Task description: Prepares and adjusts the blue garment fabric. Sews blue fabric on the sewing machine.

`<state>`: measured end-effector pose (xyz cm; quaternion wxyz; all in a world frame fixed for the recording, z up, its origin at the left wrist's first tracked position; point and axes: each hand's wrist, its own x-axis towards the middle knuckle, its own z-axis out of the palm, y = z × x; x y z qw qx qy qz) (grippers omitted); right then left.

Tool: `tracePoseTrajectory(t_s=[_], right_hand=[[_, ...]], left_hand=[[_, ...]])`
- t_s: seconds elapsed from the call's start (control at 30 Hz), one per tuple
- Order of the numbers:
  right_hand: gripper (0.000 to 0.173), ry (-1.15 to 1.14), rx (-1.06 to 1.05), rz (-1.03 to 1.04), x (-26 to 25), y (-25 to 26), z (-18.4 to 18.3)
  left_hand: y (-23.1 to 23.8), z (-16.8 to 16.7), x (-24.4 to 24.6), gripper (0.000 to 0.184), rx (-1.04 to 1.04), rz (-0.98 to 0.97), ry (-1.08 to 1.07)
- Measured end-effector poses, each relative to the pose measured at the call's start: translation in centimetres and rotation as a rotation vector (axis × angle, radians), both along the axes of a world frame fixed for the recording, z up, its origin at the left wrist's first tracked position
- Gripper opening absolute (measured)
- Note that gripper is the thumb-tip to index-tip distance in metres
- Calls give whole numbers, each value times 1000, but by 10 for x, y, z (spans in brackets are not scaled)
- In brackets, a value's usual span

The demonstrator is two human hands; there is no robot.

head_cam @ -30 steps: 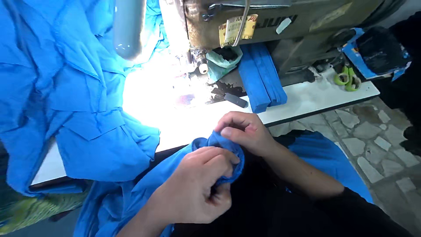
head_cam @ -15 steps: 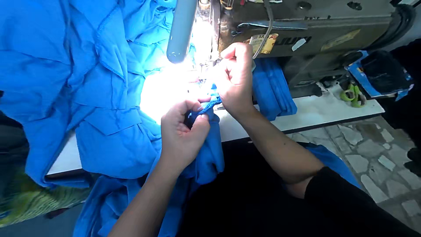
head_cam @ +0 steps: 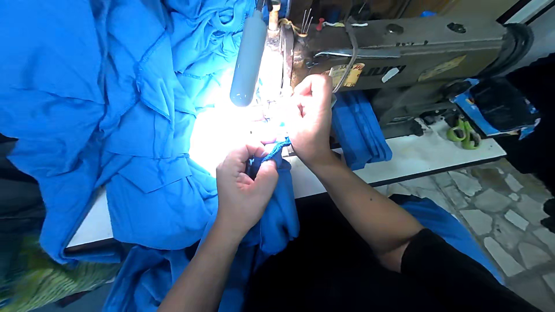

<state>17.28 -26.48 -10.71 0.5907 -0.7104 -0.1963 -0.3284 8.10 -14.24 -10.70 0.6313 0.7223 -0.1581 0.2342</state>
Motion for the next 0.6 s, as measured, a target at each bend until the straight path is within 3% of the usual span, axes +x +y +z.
tracePoseTrajectory(t_s=[0.2,0.27,0.37,0.43,0.5,0.6], right_hand=[[20,0,-51,-92,-1,3,-2],[27,68,-80,-87,-11,0,1],[31,165,17,2,-20,-10,11],[26,237,126,181,-31,-20,15],[31,406,219,517,-49,-39,15],[46,642,-7,970,-76,-72,8]], left_hand=[[0,-2,3,15,-12,25,17],[6,-8,4,11,-18,-57,-35],[22,-13,2,25,71,-237,-42],[24,-3,-2,23,172,-212,-16],[34,5,0,13,212,-209,6],[43,26,7,24,67,-285,-20]])
